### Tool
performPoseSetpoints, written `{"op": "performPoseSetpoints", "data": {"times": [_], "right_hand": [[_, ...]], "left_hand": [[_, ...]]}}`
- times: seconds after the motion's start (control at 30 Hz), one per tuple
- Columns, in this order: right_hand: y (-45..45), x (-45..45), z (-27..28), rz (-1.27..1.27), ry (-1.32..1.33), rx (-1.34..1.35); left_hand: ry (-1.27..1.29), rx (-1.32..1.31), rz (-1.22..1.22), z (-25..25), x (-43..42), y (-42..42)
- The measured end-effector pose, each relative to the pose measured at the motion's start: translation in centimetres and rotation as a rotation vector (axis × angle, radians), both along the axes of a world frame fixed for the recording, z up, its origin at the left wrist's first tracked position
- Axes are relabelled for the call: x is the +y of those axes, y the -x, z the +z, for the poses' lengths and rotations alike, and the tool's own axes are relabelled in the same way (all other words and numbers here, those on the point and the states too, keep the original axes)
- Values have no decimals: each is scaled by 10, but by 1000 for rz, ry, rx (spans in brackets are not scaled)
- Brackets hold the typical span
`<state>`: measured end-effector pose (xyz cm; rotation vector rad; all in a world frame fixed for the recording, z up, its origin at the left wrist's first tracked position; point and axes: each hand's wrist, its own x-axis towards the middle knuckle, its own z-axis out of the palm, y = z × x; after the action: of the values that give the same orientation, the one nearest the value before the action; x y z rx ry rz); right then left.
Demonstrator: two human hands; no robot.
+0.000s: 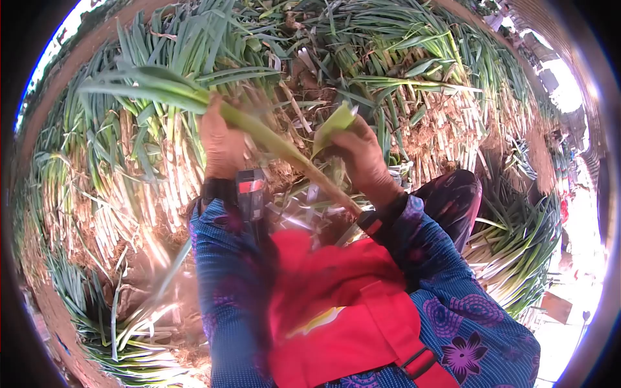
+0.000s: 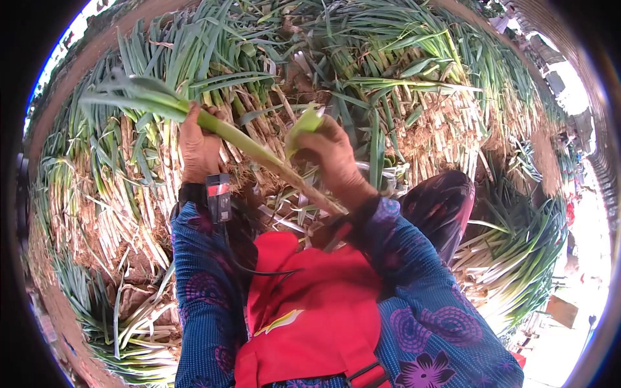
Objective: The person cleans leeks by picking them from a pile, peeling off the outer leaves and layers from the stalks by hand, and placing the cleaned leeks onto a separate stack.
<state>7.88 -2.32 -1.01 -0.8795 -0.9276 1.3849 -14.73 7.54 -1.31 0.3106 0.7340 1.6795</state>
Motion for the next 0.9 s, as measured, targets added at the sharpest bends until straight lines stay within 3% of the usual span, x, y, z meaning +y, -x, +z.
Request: {"op": "performPoseSetpoints", "data": {"times": [0.1, 0.2, 0.3, 0.37, 0.43, 0.5, 0.57, 0.63, 0.7, 0.9], "right_hand": [[-29, 7, 4, -13, 135, 312], [-96, 20, -23, -34, 173, 324], [-186, 35, -62, -379, 209, 163], [-237, 37, -83, -437, 318, -288], [-227, 31, -81, -242, 442, -856], [-189, 29, -81, -89, 187, -1448], [-134, 29, -66, 183, 168, -904], [-70, 18, -22, 329, 162, -799], [-36, 19, -14, 458, -58, -859], [-10, 24, -24, 619, -138, -904]], "left_hand": [[-68, -39, 32, -3, 8, 17], [-139, -43, 78, 2, 5, 29], [-200, -106, 62, 9, 1, 40], [-229, -93, 60, 12, 1, 43], [-278, -121, 1, 18, -3, 43], [-269, -170, -70, 23, -4, 33], [-273, -188, -159, 28, -7, 25], [-252, -161, -206, 32, -9, 13], [-263, -146, -261, 34, -10, 5], [-284, -124, -415, 32, -6, 2]]}}
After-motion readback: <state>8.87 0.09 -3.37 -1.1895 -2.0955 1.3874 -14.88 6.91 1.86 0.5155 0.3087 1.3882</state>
